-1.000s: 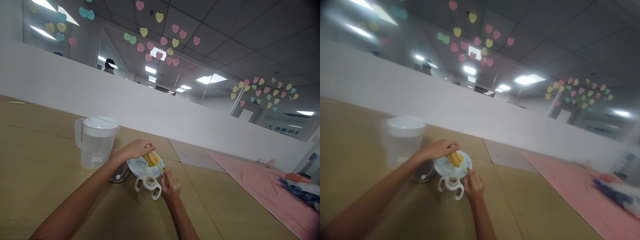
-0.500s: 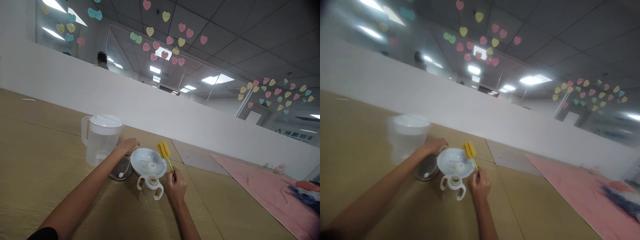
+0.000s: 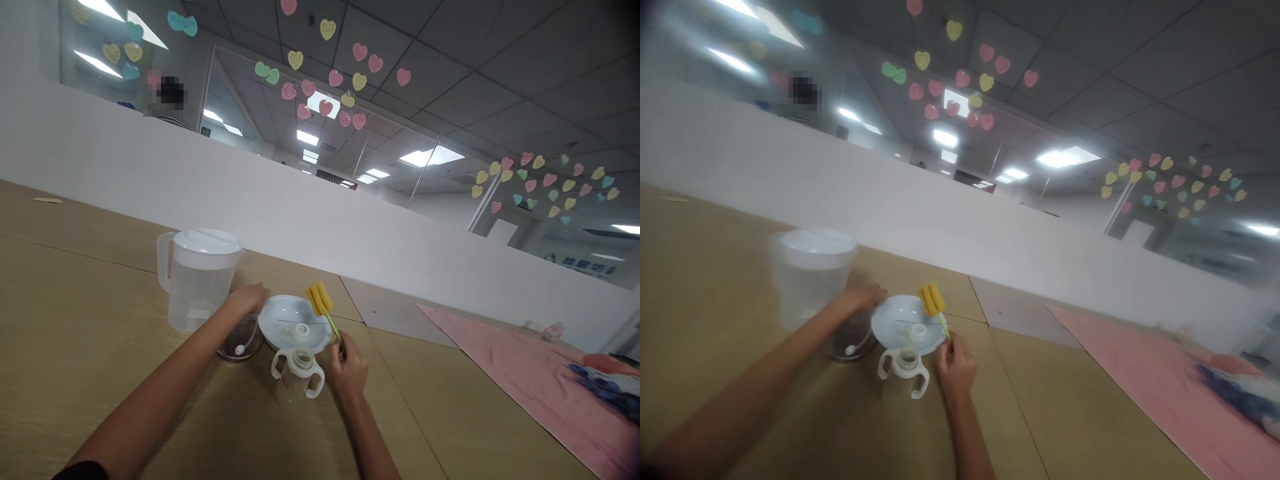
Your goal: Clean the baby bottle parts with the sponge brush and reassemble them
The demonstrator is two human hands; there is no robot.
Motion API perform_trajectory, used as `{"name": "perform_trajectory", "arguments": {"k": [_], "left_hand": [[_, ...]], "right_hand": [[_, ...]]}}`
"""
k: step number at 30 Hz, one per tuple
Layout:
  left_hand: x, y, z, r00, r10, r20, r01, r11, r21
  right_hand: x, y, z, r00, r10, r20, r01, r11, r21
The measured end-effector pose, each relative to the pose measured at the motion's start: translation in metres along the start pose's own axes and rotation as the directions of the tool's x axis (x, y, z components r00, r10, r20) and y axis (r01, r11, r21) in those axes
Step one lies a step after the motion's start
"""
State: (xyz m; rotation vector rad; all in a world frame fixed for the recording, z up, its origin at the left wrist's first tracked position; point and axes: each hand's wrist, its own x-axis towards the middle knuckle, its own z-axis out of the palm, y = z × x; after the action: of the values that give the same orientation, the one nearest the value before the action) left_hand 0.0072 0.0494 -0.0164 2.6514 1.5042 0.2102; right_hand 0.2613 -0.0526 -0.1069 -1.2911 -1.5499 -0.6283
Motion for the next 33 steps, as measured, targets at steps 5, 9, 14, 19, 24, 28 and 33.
{"name": "perform_trajectory", "arguments": {"k": [5, 9, 14, 19, 24, 28, 33], "left_hand": [[-0.001, 0.048, 0.001, 0.987, 0.159, 0.022, -0.158, 0.987, -0.040], [-0.005, 0.073, 0.018, 0.973, 0.200, 0.114, -0.196, 0.980, -0.039], [-0.007, 0.074, 0.032, 0.986, 0.137, 0.100, -0.138, 0.990, 0.004], [-0.005, 0.068, 0.023, 0.992, 0.126, -0.018, -0.127, 0.990, -0.057], [-0.011, 0.067, -0.012, 0.967, 0.146, -0.207, -0.188, 0.962, -0.199], [-0.023, 0.063, -0.038, 0.937, 0.129, -0.326, -0.230, 0.928, -0.293], [-0.030, 0.056, -0.048, 0.912, 0.098, -0.398, -0.250, 0.903, -0.350]], "right_hand": [[0.000, 0.001, 0.000, 1.000, -0.010, -0.009, 0.010, 1.000, 0.000], [0.002, 0.001, -0.002, 1.000, -0.014, -0.028, 0.013, 1.000, -0.011], [0.003, -0.002, -0.004, 1.000, -0.014, 0.003, 0.014, 1.000, 0.007], [0.002, -0.001, -0.003, 1.000, 0.008, 0.007, -0.008, 1.000, -0.007], [0.003, -0.003, -0.004, 1.000, -0.008, 0.013, 0.007, 0.999, 0.049], [0.003, -0.004, -0.004, 1.000, -0.011, 0.022, 0.009, 0.997, 0.074], [0.003, -0.004, -0.005, 1.000, -0.018, 0.001, 0.018, 0.997, 0.081]]}}
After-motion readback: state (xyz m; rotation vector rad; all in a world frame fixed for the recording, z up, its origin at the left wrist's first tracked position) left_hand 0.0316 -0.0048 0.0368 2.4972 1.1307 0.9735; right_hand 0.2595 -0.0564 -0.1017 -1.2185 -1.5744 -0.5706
